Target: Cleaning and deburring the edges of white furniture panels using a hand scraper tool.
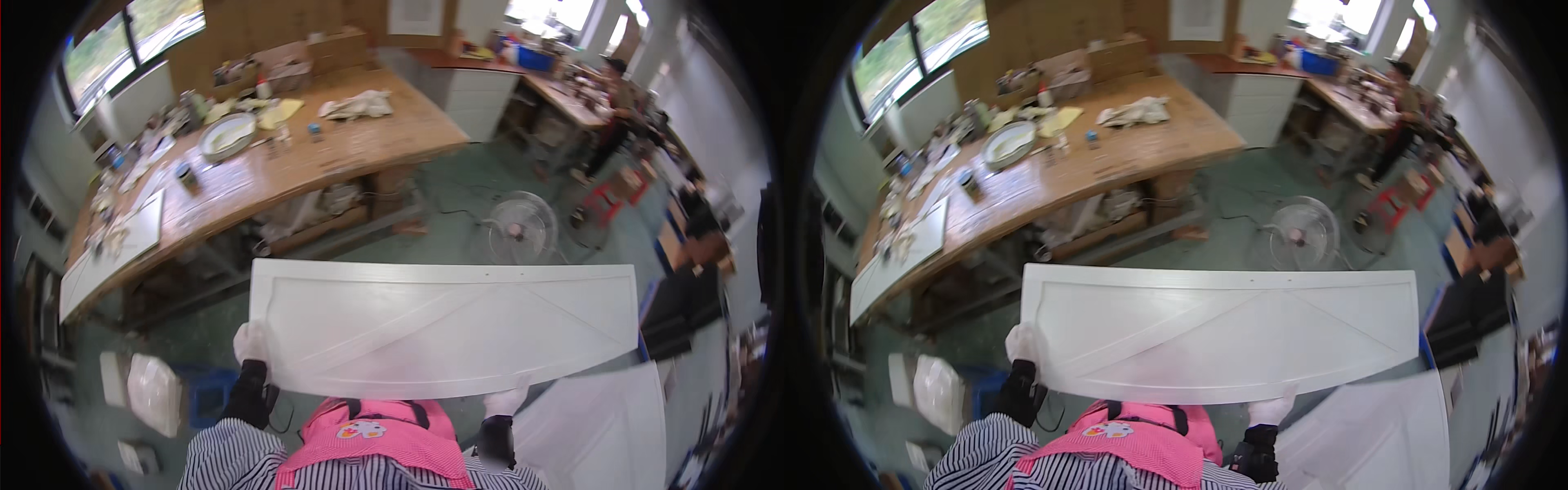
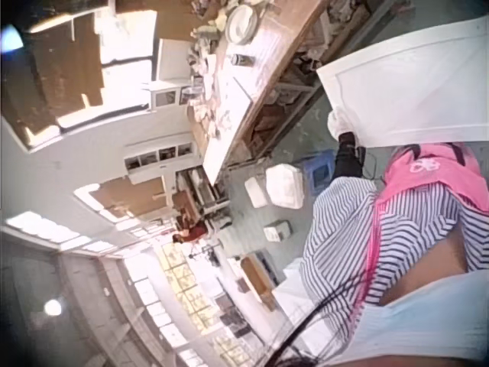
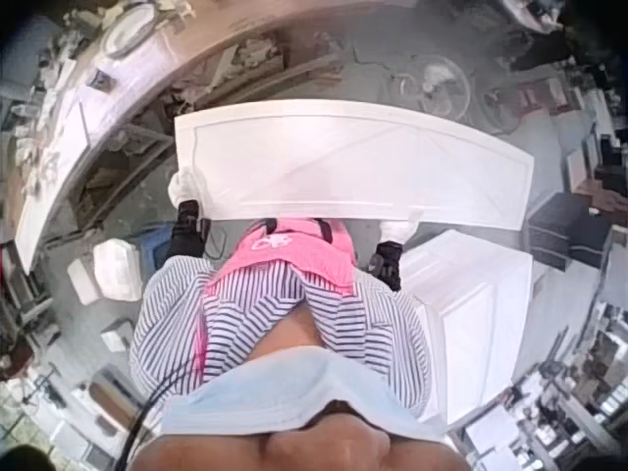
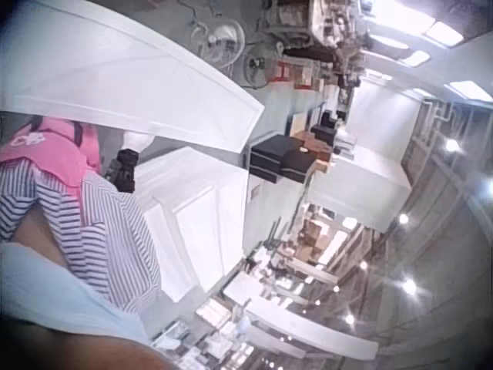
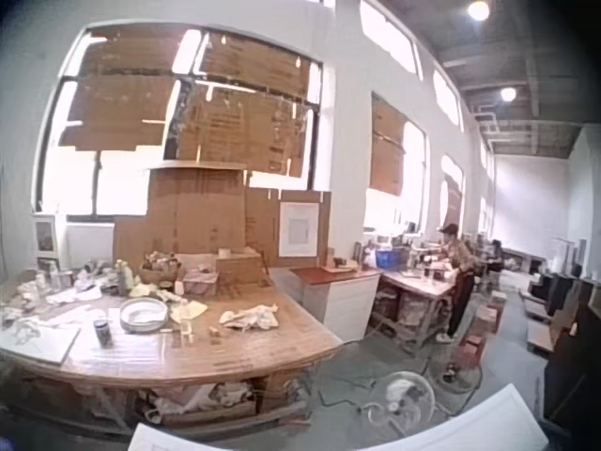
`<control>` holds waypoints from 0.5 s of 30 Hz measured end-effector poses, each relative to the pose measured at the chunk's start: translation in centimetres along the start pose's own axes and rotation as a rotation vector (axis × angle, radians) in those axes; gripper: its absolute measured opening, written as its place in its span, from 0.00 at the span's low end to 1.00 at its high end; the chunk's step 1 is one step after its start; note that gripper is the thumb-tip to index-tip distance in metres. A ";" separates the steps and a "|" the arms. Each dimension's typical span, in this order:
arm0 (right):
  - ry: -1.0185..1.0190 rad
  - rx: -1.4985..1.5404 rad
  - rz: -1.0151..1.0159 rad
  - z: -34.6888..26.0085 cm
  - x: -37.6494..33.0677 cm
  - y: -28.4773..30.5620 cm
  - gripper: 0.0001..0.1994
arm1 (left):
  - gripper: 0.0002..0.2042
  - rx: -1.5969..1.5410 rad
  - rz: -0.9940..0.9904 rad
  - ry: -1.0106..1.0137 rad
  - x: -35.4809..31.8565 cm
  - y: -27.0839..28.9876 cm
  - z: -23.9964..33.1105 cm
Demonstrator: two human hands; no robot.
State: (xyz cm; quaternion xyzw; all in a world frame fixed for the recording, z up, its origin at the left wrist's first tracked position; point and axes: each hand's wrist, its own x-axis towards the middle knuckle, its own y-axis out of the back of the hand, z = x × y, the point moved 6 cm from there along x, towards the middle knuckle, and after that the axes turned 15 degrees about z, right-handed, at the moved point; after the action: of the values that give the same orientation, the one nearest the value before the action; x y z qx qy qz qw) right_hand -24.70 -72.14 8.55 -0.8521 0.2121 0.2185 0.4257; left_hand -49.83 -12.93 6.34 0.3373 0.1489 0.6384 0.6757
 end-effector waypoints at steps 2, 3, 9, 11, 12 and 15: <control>-0.107 0.034 -0.057 1.7 3.9 -5.8 0.34 | 0.21 0.042 0.065 0.061 2.8 -0.1 0.6; -0.182 0.006 -0.076 3.1 6.2 -7.8 0.33 | 0.21 0.014 0.084 0.139 4.0 -0.4 -0.5; -0.371 -0.089 -0.170 11.5 13.6 -23.9 0.30 | 0.21 0.222 0.166 0.112 10.5 -2.2 -2.0; -0.452 -0.058 -0.175 14.8 15.5 -29.3 0.29 | 0.20 -0.456 0.162 0.389 13.7 -4.8 -2.5; -0.449 -0.051 -0.190 16.0 16.8 -31.5 0.29 | 0.19 -0.539 0.150 0.489 15.7 -6.4 -2.1; -0.522 -0.030 -0.233 21.8 18.1 -39.5 0.29 | 0.16 -0.499 0.213 0.321 23.8 -10.4 -6.5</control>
State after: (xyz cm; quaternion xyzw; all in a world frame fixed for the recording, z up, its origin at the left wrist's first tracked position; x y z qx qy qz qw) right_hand 7.49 -35.86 11.74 -0.7918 -0.0075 0.3832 0.4756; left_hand -42.68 12.15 0.34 0.0697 0.0564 0.7676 0.6347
